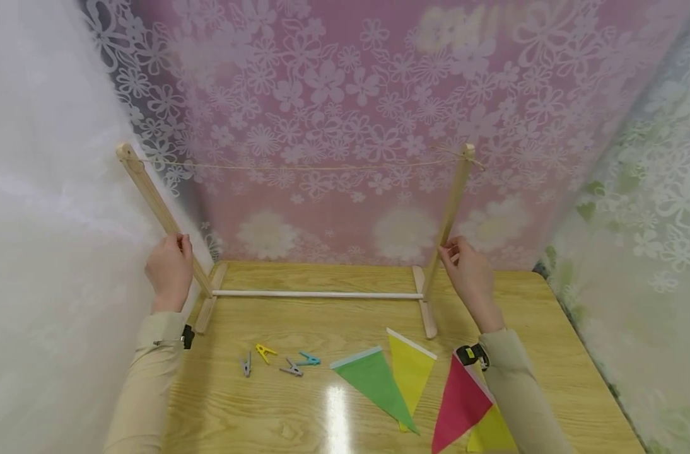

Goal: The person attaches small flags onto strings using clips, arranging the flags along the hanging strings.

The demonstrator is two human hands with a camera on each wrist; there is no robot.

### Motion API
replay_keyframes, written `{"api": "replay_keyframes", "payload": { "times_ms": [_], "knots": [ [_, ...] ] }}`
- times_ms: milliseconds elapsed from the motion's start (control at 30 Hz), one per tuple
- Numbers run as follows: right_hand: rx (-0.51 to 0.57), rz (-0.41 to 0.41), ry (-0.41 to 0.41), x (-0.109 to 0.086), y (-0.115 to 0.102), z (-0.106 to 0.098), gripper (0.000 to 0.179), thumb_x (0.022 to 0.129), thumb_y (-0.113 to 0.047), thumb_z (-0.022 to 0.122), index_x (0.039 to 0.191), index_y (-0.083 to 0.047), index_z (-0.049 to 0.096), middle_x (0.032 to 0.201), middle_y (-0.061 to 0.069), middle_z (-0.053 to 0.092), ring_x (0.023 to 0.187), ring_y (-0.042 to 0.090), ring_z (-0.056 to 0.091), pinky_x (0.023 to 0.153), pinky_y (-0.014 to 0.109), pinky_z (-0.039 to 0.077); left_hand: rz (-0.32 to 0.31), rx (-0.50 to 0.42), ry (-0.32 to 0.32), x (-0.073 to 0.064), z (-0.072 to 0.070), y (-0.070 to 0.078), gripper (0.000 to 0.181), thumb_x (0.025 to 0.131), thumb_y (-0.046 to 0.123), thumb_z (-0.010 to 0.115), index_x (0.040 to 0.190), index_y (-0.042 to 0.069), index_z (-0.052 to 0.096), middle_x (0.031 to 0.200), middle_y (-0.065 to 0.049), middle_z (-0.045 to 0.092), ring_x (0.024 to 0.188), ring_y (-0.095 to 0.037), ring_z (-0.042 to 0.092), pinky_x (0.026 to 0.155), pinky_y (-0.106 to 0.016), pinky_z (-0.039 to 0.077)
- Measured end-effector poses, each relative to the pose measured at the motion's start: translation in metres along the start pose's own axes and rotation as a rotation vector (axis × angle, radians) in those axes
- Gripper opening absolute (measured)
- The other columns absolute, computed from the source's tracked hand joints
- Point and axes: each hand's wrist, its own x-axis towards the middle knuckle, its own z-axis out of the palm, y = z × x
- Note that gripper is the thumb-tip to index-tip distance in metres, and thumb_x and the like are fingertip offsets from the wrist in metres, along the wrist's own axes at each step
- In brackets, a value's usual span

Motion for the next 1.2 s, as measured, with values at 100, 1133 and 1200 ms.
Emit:
{"api": "replay_keyframes", "payload": {
  "times_ms": [100,1133,1200],
  "knots": [
    [-0.007,0.004,0.000,0.002,0.002,0.002,0.025,0.101,-0.027,0.066,0.105,-0.002,0.062,0.085,0.015,0.071,0.066,0.031,0.069,0.048,0.037,0.047,-0.093,0.031,-0.061,0.003,-0.003,-0.004,0.034,0.107,0.027,0.051,0.100,-0.005,0.063,0.086,-0.028,0.066,0.072,-0.050,0.062,0.056,-0.060,0.047],
    [-0.224,-0.231,0.195,0.015,0.014,0.022,0.024,0.093,-0.019,0.076,0.087,0.001,0.063,0.073,0.018,0.059,0.060,0.037,0.052,0.051,0.047,0.045,0.076,0.205,-0.120,0.020,0.013,-0.029,0.037,0.107,0.012,0.051,0.109,-0.025,0.050,0.094,-0.044,0.058,0.088,-0.059,0.058,0.069,-0.065,0.050],
    [-0.224,-0.227,0.197,0.015,0.015,0.022,0.024,0.093,-0.019,0.076,0.087,0.000,0.063,0.074,0.018,0.059,0.060,0.037,0.052,0.051,0.048,0.045,0.086,0.202,-0.112,0.020,0.012,-0.029,0.038,0.107,0.012,0.050,0.109,-0.025,0.050,0.094,-0.044,0.058,0.087,-0.059,0.058,0.070,-0.065,0.050]
  ]
}}
